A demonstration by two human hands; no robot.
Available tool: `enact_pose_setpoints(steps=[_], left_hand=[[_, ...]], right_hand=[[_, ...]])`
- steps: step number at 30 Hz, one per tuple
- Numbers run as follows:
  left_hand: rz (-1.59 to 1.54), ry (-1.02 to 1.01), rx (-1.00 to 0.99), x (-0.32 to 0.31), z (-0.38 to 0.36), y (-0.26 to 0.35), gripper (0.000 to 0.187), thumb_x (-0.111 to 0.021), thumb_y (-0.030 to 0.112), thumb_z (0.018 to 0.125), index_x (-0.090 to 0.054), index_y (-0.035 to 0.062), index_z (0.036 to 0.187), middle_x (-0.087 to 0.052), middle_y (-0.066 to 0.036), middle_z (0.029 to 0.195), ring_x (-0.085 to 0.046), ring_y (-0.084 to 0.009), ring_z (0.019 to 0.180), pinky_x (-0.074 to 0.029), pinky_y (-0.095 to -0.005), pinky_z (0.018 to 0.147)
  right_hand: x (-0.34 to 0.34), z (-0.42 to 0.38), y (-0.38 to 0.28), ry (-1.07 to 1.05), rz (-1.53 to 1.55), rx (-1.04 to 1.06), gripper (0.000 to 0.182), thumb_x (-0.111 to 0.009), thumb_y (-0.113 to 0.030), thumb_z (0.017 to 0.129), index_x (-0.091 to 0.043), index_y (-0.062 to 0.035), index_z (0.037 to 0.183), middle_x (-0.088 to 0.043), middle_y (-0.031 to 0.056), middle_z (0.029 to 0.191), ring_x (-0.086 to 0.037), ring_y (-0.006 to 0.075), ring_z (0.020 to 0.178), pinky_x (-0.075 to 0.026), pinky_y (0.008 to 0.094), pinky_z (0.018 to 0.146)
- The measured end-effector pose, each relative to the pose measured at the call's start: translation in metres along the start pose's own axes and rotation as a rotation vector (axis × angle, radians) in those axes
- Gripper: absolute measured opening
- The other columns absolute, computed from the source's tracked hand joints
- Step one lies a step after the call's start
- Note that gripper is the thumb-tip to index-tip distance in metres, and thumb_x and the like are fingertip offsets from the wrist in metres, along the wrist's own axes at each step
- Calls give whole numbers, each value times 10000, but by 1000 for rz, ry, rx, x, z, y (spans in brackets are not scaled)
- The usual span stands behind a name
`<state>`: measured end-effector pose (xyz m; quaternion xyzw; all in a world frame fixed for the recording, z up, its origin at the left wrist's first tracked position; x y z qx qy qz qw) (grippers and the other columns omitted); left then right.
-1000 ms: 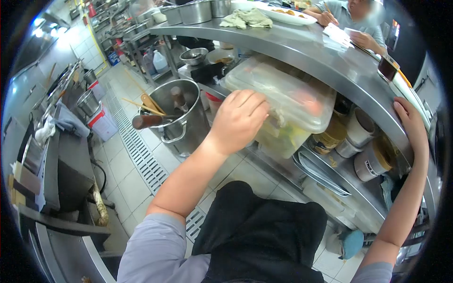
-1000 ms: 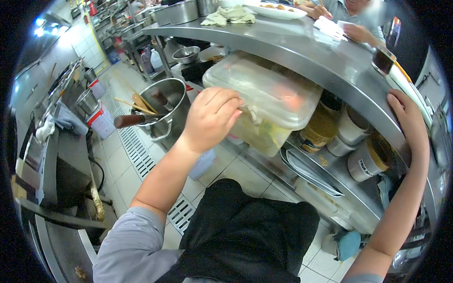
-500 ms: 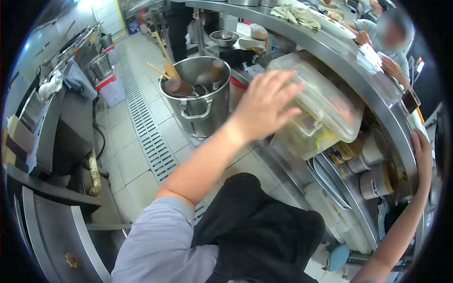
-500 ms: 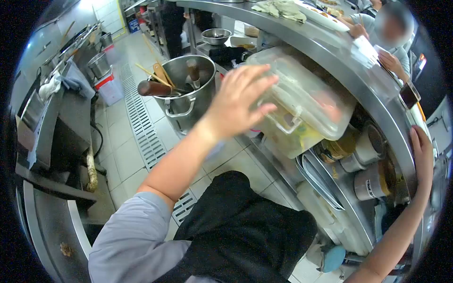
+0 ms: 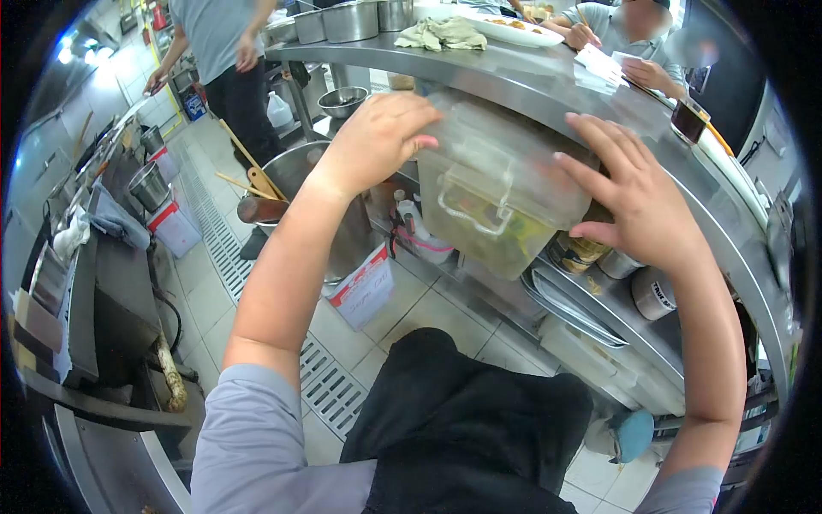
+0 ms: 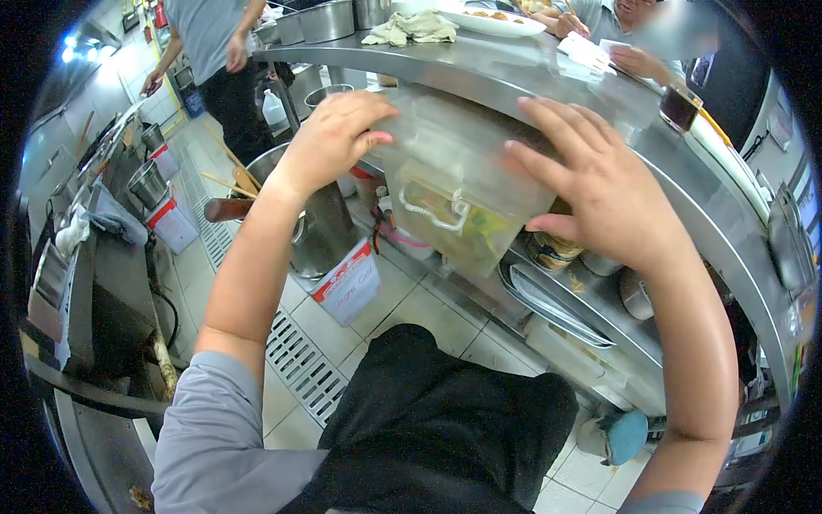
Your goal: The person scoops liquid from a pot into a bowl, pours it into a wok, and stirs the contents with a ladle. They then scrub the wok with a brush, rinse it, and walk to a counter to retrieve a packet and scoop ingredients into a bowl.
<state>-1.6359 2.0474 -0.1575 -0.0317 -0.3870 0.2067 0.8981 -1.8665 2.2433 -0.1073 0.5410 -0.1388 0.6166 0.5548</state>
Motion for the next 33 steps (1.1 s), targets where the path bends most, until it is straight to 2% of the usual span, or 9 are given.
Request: enact_pose_setpoints(steps=[2, 8, 11, 13, 16, 17, 21, 24, 33], left_hand=[[-11, 200, -9, 5, 12, -1, 314, -678, 240, 817, -636, 79, 1083, -642, -89, 1084, -579, -285, 1059, -437, -392, 917], [-21, 238, -42, -4, 22, -1, 323, -688, 246, 808, -626, 51, 1057, -646, -111, 1048, -589, -288, 1034, -450, -395, 896], [-46, 247, -47, -11, 21, -3, 335, -695, 261, 808, -625, 49, 1057, -644, -110, 1039, -591, -295, 1021, -463, -384, 881], [-67, 318, -4, -12, 21, -7, 368, -711, 286, 800, -623, 46, 1065, -641, -113, 1019, -602, -289, 998, -478, -370, 856], [-164, 386, 209, -12, 12, -9, 404, -733, 314, 786, -621, 44, 1065, -636, -112, 1001, -614, -272, 974, -487, -352, 843], [-196, 472, 296, -10, 7, -4, 320, -730, 285, 808, -641, 32, 982, -639, -111, 943, -627, -259, 899, -491, -343, 803], [-311, 388, 391, -22, -13, 13, 238, -672, 242, 864, -648, 8, 825, -642, -131, 833, -616, -291, 768, -483, -344, 701], [-212, 306, 321, -40, -12, 30, 379, -641, 383, 863, -668, 7, 896, -658, -158, 889, -609, -333, 863, -462, -408, 794], [-175, 187, 337, -36, -10, 56, 383, -639, 369, 850, -617, 12, 988, -611, -130, 970, -575, -311, 941, -405, -385, 859]], right_hand=[[-3, 7, -7, 71, -111, 17, 744, -780, -353, 646, -517, -98, 1293, -364, 145, 1452, -374, 336, 1319, -342, 437, 1085], [-8, 19, 15, 140, -110, -143, 560, -736, -242, 737, -543, -62, 1230, -432, 164, 1376, -480, 339, 1203, -420, 423, 996], [-15, 16, 21, 30, -85, -160, 419, -728, -275, 748, -597, -38, 1068, -477, 169, 1338, -508, 339, 1171, -449, 420, 959], [-18, 17, 21, 88, -159, -98, 326, -707, -289, 774, -588, -8, 887, -508, 185, 1304, -543, 339, 1127, -476, 426, 917], [-23, 16, 22, 130, -234, -44, 318, -693, -281, 795, -555, 5, 798, -507, 199, 1306, -565, 346, 1091, -488, 431, 889], [-24, 17, 22, 124, -233, -43, 318, -693, -281, 795, -555, 5, 798, -507, 199, 1306, -565, 346, 1091, -488, 431, 889], [-24, 16, 22, 125, -232, -41, 323, -686, -283, 803, -557, 13, 798, -507, 201, 1311, -569, 347, 1083, -491, 426, 879], [-24, 17, 22, 123, -234, -30, 327, -689, -286, 799, -559, 14, 802, -507, 204, 1310, -567, 349, 1087, -490, 425, 880], [-22, 16, 24, 101, -192, -34, 329, -686, -294, 791, -584, 19, 816, -497, 212, 1315, -554, 363, 1104, -475, 430, 903]])
Point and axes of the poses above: each hand's wrist, its own z-axis towards the middle knuckle, its own x-axis out of the back of the hand, y = z × x, the point moved 3 cm from there along z, towards the middle knuckle
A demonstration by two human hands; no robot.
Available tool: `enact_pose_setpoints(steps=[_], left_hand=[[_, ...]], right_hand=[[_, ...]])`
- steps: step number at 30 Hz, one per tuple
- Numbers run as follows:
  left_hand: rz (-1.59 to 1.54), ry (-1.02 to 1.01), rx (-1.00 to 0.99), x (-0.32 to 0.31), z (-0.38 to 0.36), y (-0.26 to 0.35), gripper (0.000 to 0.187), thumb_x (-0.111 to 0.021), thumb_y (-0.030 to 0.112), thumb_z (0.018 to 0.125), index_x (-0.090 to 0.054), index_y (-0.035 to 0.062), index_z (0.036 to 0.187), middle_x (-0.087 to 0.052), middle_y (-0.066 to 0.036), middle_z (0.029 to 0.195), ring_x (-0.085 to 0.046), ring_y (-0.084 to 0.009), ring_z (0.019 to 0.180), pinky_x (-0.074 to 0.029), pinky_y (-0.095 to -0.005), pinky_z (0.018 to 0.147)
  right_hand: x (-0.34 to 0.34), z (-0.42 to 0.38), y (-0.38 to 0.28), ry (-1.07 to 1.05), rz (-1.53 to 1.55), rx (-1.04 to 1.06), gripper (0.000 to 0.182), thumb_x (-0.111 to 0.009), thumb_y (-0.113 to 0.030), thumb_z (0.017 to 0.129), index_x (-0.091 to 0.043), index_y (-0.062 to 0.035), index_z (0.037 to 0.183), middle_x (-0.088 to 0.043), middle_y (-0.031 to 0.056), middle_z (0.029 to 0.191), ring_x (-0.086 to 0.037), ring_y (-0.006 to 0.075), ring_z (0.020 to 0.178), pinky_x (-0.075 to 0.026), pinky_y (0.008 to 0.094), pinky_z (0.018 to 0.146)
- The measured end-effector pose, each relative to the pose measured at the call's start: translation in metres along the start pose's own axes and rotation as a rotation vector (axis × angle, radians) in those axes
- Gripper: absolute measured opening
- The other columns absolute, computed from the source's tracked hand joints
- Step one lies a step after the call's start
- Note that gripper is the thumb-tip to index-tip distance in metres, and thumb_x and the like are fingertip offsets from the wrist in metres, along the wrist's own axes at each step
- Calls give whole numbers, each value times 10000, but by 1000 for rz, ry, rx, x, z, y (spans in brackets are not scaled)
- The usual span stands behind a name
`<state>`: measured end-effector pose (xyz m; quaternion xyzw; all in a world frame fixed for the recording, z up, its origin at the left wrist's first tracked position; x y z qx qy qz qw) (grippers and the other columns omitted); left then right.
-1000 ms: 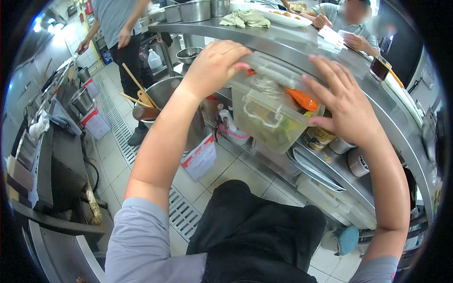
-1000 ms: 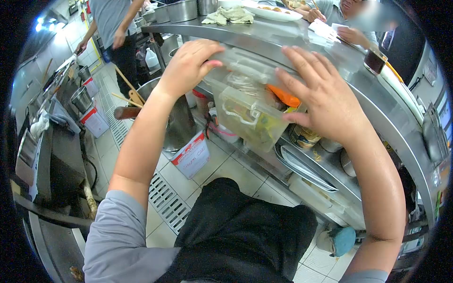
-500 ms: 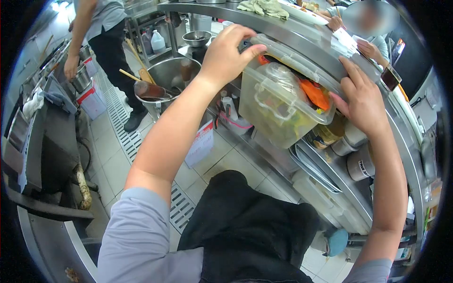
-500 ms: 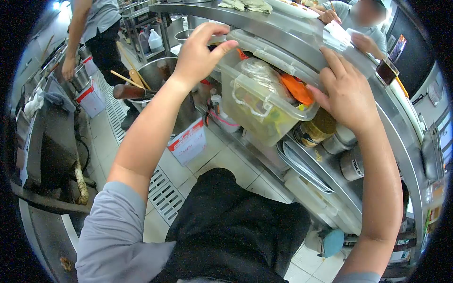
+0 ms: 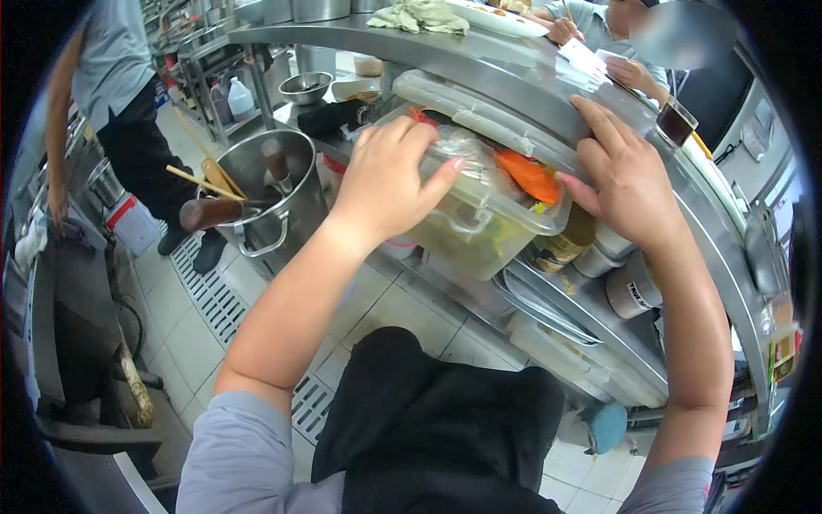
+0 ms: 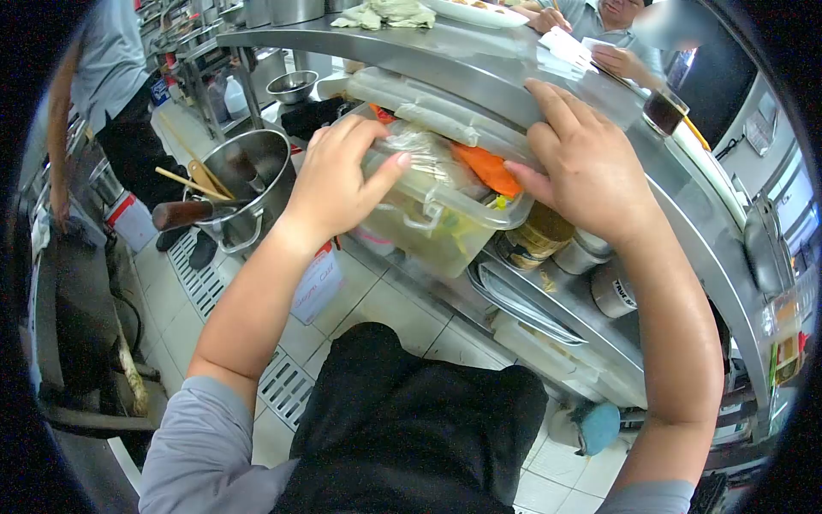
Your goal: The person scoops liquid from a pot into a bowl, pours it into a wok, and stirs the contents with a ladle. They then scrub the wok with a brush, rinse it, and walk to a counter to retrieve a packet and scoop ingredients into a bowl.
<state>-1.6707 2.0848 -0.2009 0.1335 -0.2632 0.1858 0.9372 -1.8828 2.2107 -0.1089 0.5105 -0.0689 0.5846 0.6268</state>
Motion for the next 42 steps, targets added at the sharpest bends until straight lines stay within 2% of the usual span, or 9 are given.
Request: enact_pose_setpoints(steps=[3, 9, 13, 14, 23, 32, 37, 39, 42], left_hand=[[3, 4, 11, -9, -1, -6, 324, -633, 334, 851, -579, 26, 938, -585, -129, 956, -553, -314, 935, -384, -392, 851], [-20, 212, -68, -23, -9, -11, 265, -622, 284, 830, -519, 45, 876, -551, -120, 860, -533, -316, 887, -368, -404, 820], [-116, 329, -79, -24, -16, -15, 263, -650, 272, 771, -519, 44, 782, -547, -106, 771, -541, -319, 795, -377, -401, 785], [-129, 435, -132, -25, -17, -14, 259, -659, 266, 741, -511, 53, 729, -543, -95, 724, -537, -310, 728, -379, -390, 749], [-124, 565, -163, -14, -35, -13, 248, -658, 259, 671, -472, 95, 666, -506, -65, 658, -480, -269, 620, -343, -370, 676], [-122, 522, -181, -4, -53, -13, 218, -588, 252, 697, -517, 56, 760, -571, -115, 747, -516, -288, 667, -383, -407, 737], [-129, 385, -60, -3, -54, -12, 261, -547, 307, 722, -516, 53, 776, -574, -126, 775, -508, -283, 695, -387, -421, 773], [-104, 326, -18, -4, -57, -11, 295, -530, 350, 766, -519, 58, 804, -564, -121, 776, -504, -278, 720, -386, -440, 834], [-108, 224, 114, -1, -62, -8, 366, -484, 407, 845, -509, 42, 833, -550, -134, 849, -481, -287, 897, -300, -479, 1004]], right_hand=[[1, 5, 4, -38, 64, 17, 322, -684, -282, 791, -576, 21, 803, -494, 190, 1327, -556, 362, 1093, -472, 427, 900], [-3, 7, 4, -14, 64, 13, 288, -698, -222, 789, -540, 18, 769, -476, 157, 1370, -561, 364, 1084, -475, 433, 883], [1, 10, 1, -51, 62, 13, 286, -704, -216, 782, -536, 15, 770, -476, 157, 1376, -554, 362, 1101, -474, 428, 884], [1, 11, 0, -51, 52, 12, 288, -707, -215, 780, -533, 14, 768, -475, 158, 1379, -555, 361, 1099, -474, 424, 885], [2, 11, 0, -44, 62, -32, 301, -719, -205, 755, -519, 20, 748, -479, 162, 1375, -554, 370, 1101, -469, 428, 897], [1, 9, 4, -33, 148, -21, 320, -738, -182, 688, -486, 15, 703, -463, 180, 1378, -540, 371, 1112, -468, 417, 889], [0, 13, 8, -34, 263, -59, 337, -757, -132, 618, -451, 2, 662, -469, 172, 1371, -549, 350, 1105, -472, 419, 869], [-1, 13, 13, -87, 334, -97, 351, -756, -130, 579, -438, -4, 654, -473, 188, 1367, -544, 356, 1137, -471, 429, 903], [4, 28, 8, -180, 269, -93, 369, -726, -184, 533, -425, -2, 645, -490, 229, 1342, -515, 383, 1211, -438, 485, 1000]])
Point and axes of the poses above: each hand's wrist, its own z-axis towards the middle knuckle, its own x-axis out of the back of the hand, y = z × x, the point moved 3 cm from there along z, towards the middle knuckle
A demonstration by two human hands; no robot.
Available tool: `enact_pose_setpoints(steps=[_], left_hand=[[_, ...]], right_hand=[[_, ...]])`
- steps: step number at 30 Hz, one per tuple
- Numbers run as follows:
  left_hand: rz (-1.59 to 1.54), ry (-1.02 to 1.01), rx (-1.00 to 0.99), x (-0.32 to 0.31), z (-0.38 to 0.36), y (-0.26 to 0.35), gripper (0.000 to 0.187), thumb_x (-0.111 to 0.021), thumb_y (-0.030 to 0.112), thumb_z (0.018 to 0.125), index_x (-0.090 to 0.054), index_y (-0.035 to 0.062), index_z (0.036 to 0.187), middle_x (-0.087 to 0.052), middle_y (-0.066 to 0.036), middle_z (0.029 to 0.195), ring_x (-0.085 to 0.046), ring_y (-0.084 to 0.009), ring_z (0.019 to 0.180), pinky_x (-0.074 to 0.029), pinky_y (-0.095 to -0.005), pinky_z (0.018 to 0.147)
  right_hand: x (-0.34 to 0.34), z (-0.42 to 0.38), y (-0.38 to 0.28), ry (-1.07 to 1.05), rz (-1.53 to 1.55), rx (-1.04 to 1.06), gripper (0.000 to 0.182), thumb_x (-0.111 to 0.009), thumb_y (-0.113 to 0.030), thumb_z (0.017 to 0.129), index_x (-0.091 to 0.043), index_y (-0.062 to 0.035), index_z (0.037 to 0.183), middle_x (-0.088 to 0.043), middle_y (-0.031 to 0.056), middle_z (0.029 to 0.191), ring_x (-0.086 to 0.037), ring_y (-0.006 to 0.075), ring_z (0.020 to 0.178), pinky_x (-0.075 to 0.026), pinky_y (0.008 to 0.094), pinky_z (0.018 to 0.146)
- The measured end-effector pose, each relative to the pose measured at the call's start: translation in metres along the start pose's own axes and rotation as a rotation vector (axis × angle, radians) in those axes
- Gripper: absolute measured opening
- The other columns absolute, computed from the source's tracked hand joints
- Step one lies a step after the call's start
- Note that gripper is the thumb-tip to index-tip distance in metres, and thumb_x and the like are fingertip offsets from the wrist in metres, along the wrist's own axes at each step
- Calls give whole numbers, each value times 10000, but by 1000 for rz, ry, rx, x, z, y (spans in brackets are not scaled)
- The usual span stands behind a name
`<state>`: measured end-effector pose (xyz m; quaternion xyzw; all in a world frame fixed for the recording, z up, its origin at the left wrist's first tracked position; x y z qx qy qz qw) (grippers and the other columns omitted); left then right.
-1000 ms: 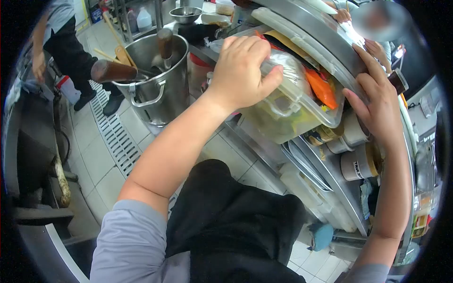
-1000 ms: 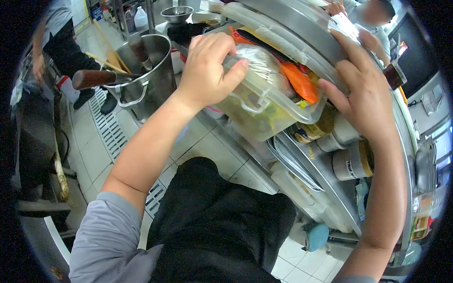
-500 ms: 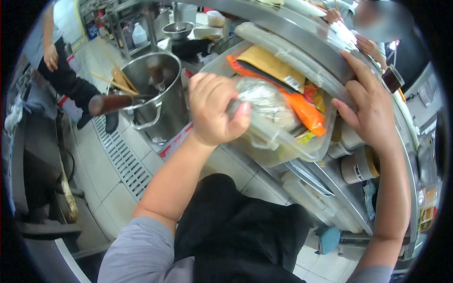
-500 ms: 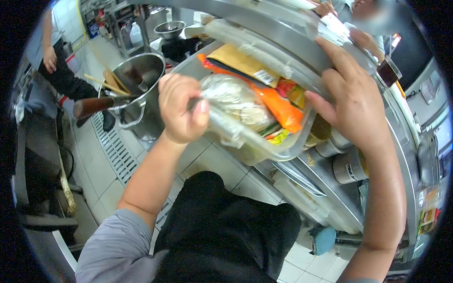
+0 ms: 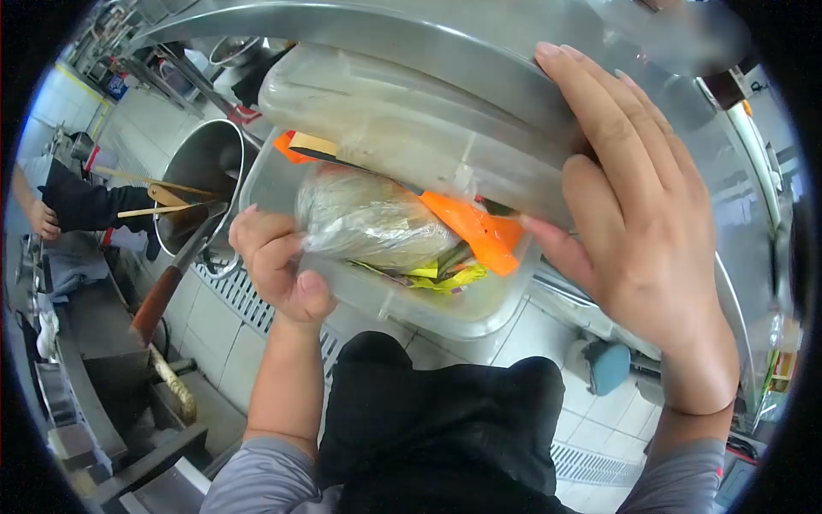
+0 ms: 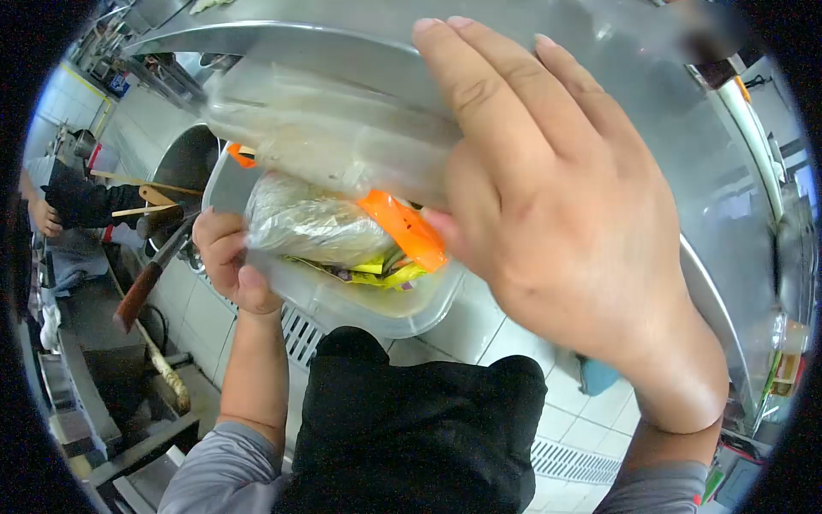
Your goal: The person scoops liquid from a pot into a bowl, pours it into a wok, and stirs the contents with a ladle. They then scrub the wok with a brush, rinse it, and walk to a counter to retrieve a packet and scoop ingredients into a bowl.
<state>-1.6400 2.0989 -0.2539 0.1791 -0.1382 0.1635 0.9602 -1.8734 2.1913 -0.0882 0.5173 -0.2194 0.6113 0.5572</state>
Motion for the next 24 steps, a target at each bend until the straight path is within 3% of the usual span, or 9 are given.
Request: enact_pose_setpoints(steps=[4, 6, 7, 9, 10, 11, 16, 20, 24], left_hand=[[6, -30, 61, -1, -10, 2, 384, -478, 416, 865, -515, 39, 932, -552, -163, 992, -505, -302, 1020, -280, -494, 1045], [7, 163, 195, -6, -15, 9, 442, -487, 427, 867, -508, 40, 1078, -500, -188, 1178, -472, -319, 1145, -305, -460, 991], [16, 162, 208, -10, -14, 17, 442, -487, 427, 867, -508, 40, 1078, -500, -188, 1178, -472, -319, 1145, -305, -460, 991], [-29, 272, 373, -11, -11, 25, 569, -502, 415, 870, -412, 21, 1271, -371, -209, 1358, -355, -323, 1287, -278, -427, 1037], [-18, 161, 456, -4, -13, 30, 688, -545, 366, 862, -284, 9, 1389, -299, -204, 1427, -305, -307, 1319, -238, -419, 1086], [-10, 162, 463, -3, -14, 35, 688, -545, 366, 862, -284, 9, 1389, -299, -204, 1427, -305, -307, 1319, -238, -419, 1086], [-509, 300, 1138, -13, -17, 62, 762, -593, 244, 898, -144, -14, 1457, -253, -213, 1472, -265, -309, 1367, -153, -403, 1142], [-506, 209, 1580, -4, -5, 75, 812, -643, 295, 889, -149, -35, 1443, -282, -209, 1451, -336, -294, 1330, -272, -398, 1103], [-591, 140, 1662, -20, 7, 79, 871, -731, 221, 771, -190, -12, 1411, -468, -209, 1268, -507, -264, 1146, -425, -339, 965]], right_hand=[[-2, 2, 5, -73, 30, -19, 356, -721, -196, 547, -445, 6, 646, -503, 224, 1333, -512, 375, 1225, -435, 495, 1003], [-3, -4, 11, -34, 142, -60, 342, -723, -205, 562, -478, 15, 654, -505, 222, 1334, -507, 370, 1236, -425, 502, 1012], [-3, -3, 10, -42, 152, -49, 342, -723, -205, 562, -478, 15, 654, -505, 222, 1334, -507, 370, 1236, -425, 502, 1012], [0, 0, 10, -64, 143, -67, 331, -731, -207, 573, -504, 17, 663, -507, 220, 1336, -502, 372, 1242, -421, 502, 1015], [3, 2, 9, -65, 150, -56, 331, -731, -207, 573, -504, 17, 663, -507, 220, 1336, -502, 372, 1242, -421, 502, 1015], [4, 4, 10, -83, 161, -65, 326, -734, -199, 576, -504, 15, 662, -502, 221, 1341, -498, 374, 1245, -418, 504, 1017], [6, 3, 9, -74, 252, -65, 308, -748, -165, 571, -508, 5, 665, -489, 224, 1354, -485, 376, 1256, -407, 511, 1027], [5, 3, 6, -27, 315, -47, 299, -748, -156, 626, -493, -8, 671, -452, 226, 1383, -459, 367, 1269, -375, 529, 1045], [13, 9, 0, -33, 293, -35, 315, -758, -150, 667, -480, -5, 693, -440, 241, 1387, -448, 394, 1266, -368, 545, 1046]])
Point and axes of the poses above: each hand's wrist, its own z-axis towards the middle knuckle, its own x-axis out of the back of the hand, y = z × x, the point moved 3 cm from there along z, towards the middle knuckle
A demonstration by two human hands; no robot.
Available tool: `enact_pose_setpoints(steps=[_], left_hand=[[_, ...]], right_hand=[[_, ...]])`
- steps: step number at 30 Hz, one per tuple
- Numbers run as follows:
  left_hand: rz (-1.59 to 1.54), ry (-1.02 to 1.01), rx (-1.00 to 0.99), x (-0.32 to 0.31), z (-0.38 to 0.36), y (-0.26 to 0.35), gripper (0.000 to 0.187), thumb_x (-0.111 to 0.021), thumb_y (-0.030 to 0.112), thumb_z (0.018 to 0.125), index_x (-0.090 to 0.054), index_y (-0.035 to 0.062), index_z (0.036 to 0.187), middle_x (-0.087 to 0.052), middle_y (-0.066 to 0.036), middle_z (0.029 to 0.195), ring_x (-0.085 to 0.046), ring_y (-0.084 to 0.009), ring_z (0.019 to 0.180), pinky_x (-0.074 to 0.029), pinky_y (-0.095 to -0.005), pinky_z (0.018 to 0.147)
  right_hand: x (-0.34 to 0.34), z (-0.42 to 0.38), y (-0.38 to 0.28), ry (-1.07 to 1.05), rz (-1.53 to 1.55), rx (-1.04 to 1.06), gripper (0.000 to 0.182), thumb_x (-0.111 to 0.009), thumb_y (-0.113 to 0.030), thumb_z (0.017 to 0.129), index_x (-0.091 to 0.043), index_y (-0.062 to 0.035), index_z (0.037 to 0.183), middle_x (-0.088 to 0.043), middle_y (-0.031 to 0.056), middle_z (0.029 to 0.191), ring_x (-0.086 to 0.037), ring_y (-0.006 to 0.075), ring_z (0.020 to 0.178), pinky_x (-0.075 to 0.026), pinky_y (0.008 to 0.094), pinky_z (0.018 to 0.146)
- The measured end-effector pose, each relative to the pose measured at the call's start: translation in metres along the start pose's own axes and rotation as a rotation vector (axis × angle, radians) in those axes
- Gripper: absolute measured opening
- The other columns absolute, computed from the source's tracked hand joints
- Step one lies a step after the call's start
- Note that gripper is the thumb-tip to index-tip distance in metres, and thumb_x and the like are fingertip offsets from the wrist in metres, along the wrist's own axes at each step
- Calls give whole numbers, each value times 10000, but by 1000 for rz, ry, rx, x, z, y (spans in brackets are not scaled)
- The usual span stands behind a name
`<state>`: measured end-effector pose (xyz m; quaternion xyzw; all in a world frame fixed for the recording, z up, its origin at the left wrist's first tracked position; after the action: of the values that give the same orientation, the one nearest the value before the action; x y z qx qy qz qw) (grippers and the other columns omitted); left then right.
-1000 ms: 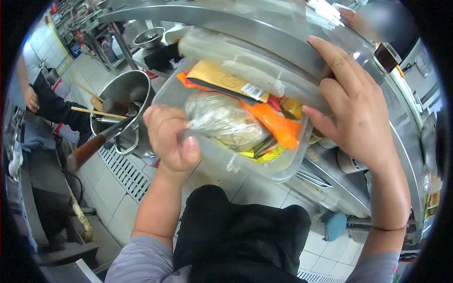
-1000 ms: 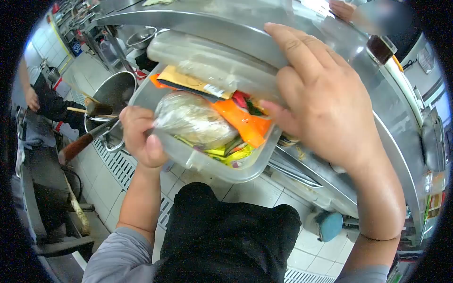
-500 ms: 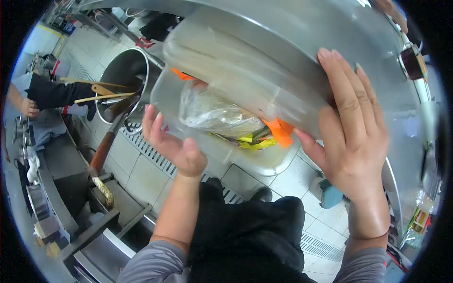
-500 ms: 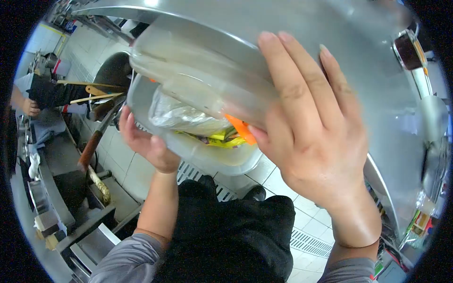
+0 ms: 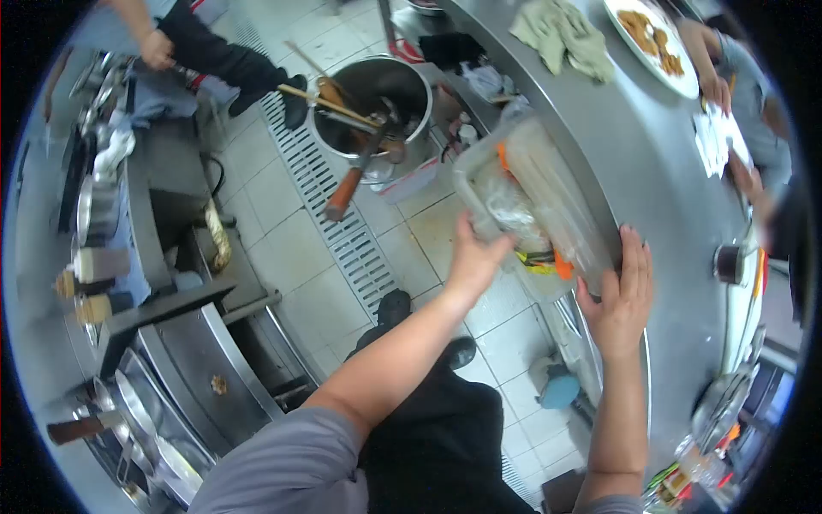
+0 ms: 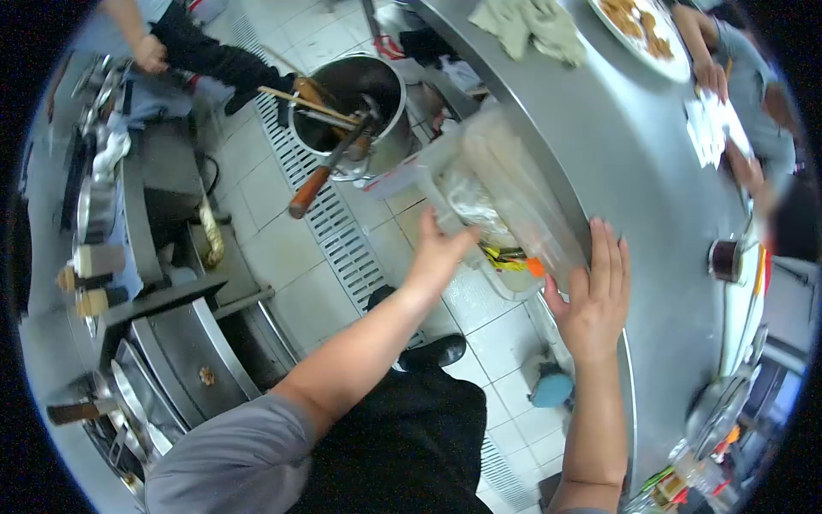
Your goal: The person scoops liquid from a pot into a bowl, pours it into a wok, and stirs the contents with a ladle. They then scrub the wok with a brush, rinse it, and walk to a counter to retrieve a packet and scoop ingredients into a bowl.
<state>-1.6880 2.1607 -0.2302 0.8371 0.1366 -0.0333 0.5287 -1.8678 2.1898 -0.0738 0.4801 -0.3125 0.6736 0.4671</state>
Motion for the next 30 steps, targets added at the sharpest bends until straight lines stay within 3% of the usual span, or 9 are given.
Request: enact_pose_setpoints(steps=[7, 10, 12, 15, 22, 25, 27, 28, 30], left_hand=[[-87, 47, 212, -2, -8, 7, 878, -755, 117, 698, -190, 0, 1360, -534, -167, 1131, -547, -233, 1046, -460, -303, 858], [-59, -21, 186, 11, -5, -15, 721, -680, 249, 805, -275, 43, 1364, -550, -121, 1110, -563, -190, 973, -460, -292, 836], [-797, -366, 374, 18, -4, -30, 496, -504, 449, 924, -444, 103, 1274, -575, -48, 1039, -555, -146, 883, -455, -291, 800], [-953, -125, 489, 20, -16, 12, 455, -423, 529, 953, -533, 124, 1130, -511, 39, 809, -479, -94, 697, -417, -282, 651], [-747, -318, 502, 23, -8, 2, 559, -495, 610, 899, -531, 99, 1123, -512, 36, 747, -473, -96, 622, -406, -273, 634], [-486, -175, 386, 31, -2, 5, 620, -560, 587, 873, -514, 48, 1176, -556, -31, 862, -538, -145, 783, -442, -318, 738], [140, 334, -91, 45, 19, 6, 683, -578, 515, 882, -408, 4, 1303, -567, -136, 1086, -530, -243, 1068, -445, -388, 892], [152, 333, -99, 47, 21, 28, 683, -578, 515, 882, -408, 4, 1303, -567, -136, 1086, -530, -243, 1068, -445, -388, 892], [803, 330, -675, 41, 18, 114, 648, -591, 403, 885, -395, -24, 1332, -531, -213, 1190, -442, -315, 1223, -415, -438, 960]], right_hand=[[5, -14, -23, -60, 5, 94, 318, -755, -129, 677, -470, 3, 722, -440, 263, 1369, -433, 431, 1259, -368, 564, 1034], [-8, -35, -44, -181, 75, 114, 347, -772, -74, 643, -444, -7, 735, -424, 237, 1401, -431, 425, 1274, -400, 521, 1015], [-17, -40, -59, -337, 236, 80, 336, -769, -66, 661, -447, -4, 736, -427, 233, 1405, -427, 432, 1282, -404, 496, 1017], [-28, -37, -70, -377, 206, 72, 284, -738, -107, 698, -478, 4, 734, -444, 236, 1390, -446, 439, 1264, -422, 478, 1006], [-18, -4, -65, -454, 259, -10, 283, -729, -113, 740, -559, 39, 907, -425, 228, 1412, -410, 408, 1297, -356, 463, 1056], [-35, -61, -32, -140, 302, -488, 347, -656, -213, 850, -563, 26, 1084, -432, 202, 1412, -424, 361, 1286, -361, 413, 1053], [-64, -77, -9, -107, 401, -726, 392, -620, -209, 887, -523, 28, 1183, -450, 191, 1390, -432, 351, 1273, -348, 404, 1053], [-75, -89, 4, -76, 488, -974, 441, -584, -205, 924, -483, 31, 1282, -467, 179, 1369, -441, 340, 1259, -335, 394, 1053], [-100, -75, 20, 133, 812, -1235, 431, -536, -232, 957, -474, 14, 1305, -476, 156, 1360, -449, 311, 1256, -350, 388, 1049]])
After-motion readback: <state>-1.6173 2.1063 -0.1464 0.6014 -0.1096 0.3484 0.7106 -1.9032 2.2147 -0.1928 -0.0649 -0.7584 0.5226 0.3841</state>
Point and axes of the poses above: each hand's wrist, its own z-axis towards the middle knuckle, its own x-axis out of the back of the hand, y = z × x, the point moved 3 cm from there along z, towards the middle knuckle
